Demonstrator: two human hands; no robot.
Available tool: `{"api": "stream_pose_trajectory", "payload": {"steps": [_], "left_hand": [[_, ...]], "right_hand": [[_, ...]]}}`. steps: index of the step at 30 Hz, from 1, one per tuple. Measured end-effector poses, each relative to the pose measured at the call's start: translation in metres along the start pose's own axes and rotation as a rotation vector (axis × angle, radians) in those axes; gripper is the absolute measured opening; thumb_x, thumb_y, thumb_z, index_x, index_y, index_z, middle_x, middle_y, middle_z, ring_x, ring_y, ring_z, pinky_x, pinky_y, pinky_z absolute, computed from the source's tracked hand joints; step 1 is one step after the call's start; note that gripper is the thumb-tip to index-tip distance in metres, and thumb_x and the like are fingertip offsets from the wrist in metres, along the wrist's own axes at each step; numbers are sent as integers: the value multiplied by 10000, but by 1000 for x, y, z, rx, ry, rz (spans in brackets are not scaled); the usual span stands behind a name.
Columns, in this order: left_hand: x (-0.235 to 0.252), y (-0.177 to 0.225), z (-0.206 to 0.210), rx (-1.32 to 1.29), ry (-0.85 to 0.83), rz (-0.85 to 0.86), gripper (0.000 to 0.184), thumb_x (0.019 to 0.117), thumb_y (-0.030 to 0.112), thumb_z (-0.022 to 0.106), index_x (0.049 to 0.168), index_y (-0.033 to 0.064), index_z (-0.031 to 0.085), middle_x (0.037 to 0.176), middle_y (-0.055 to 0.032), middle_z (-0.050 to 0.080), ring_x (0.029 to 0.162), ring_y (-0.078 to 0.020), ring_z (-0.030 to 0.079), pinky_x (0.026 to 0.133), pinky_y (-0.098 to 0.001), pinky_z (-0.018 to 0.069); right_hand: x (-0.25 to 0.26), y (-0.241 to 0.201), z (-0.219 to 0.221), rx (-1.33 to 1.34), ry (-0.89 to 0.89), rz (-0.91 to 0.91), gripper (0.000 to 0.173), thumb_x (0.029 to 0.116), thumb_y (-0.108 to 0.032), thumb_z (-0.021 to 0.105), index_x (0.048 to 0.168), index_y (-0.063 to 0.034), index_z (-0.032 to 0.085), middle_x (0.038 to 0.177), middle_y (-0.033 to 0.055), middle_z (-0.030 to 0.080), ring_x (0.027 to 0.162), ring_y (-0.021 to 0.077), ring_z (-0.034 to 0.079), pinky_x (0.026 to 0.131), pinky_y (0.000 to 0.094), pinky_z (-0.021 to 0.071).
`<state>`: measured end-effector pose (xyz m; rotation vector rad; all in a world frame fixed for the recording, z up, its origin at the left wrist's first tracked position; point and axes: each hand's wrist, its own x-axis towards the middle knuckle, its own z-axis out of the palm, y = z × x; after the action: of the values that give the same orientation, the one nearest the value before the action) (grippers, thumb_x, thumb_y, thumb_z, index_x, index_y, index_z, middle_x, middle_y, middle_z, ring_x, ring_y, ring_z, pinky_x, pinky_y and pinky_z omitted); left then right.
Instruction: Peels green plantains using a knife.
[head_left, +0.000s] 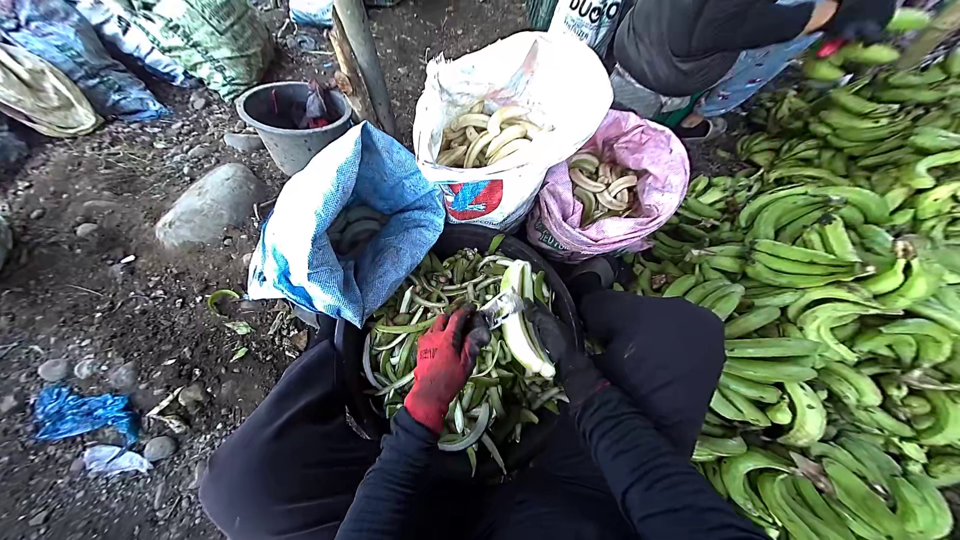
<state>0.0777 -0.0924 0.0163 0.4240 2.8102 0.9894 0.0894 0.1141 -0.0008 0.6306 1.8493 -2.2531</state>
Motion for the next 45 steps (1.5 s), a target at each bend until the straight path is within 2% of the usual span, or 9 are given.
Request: {"api": "stream_pose_trajectory", "payload": {"steps": [8,15,19,23,33,35,39,42,45], "left_hand": [[36,-19,-20,96,199,-184,463,1023,368,556,1452,193,578,1317,-250,619,1176,-467,610,961,-681,464],[0,10,-15,-144,51,-64,545,1032,494,407,1448,183,573,1295,-143,660,1155,-303,655,966,-551,537],[-35,28,12,-99,183,21,630,1007,598,390,1386,160,638,1146,-154,700,991,-329,689,797,-549,560],[-41,32,21,-92,272,-92,567,1001,496,454,1389,121,628,1181,-198,685,1010,-373,685,805,-579,550],[37,-15,-16,-56,-26,-124,510,1081,438,314,1448,211,586,1358,-135,646,1251,-334,610,1035,-589,473],[50,-18,-27,33,-113,-140,491,1089,438,299,1455,264,577,1392,-100,634,1280,-324,596,1045,-603,454],[58,-26,-26,65,-55,-231,513,1085,491,297,1453,260,569,1364,-127,643,1258,-351,607,1023,-625,467],[43,-22,-29,-119,26,-159,564,1064,528,285,1449,235,574,1389,-91,634,1298,-269,588,1079,-564,456],[18,-15,-27,-266,70,-112,591,1052,537,309,1419,177,600,1347,-85,655,1242,-210,618,1065,-491,490]], "right_hand": [[-18,8,3,-102,-313,136,526,1064,-263,467,1565,-129,376,1321,95,642,1100,147,672,935,338,576],[3,-3,10,9,83,-151,482,1121,-270,268,1513,-23,402,1413,135,553,1230,89,566,1050,274,473],[28,-20,22,139,318,-295,480,1118,-384,309,1456,-89,479,1267,111,633,1136,148,627,982,374,534],[34,-28,34,261,389,-323,465,1108,-397,352,1482,-138,447,1303,102,614,1163,172,619,991,416,534],[0,18,19,248,-453,217,474,1130,-378,200,1388,-103,487,1011,76,689,848,147,687,747,329,599],[-8,14,12,111,-446,207,422,1128,-338,263,1408,-97,469,1001,77,685,816,145,685,718,321,599],[-22,-8,15,-17,-423,138,467,1116,-311,356,1526,-93,407,1231,86,669,1045,121,680,919,308,578],[-10,-17,14,350,-468,74,520,1104,-398,130,1409,-106,434,1156,123,698,939,238,707,748,384,602],[4,-21,6,637,-511,45,677,1035,-647,194,1341,-124,496,1187,200,690,969,362,712,715,476,611]]}}
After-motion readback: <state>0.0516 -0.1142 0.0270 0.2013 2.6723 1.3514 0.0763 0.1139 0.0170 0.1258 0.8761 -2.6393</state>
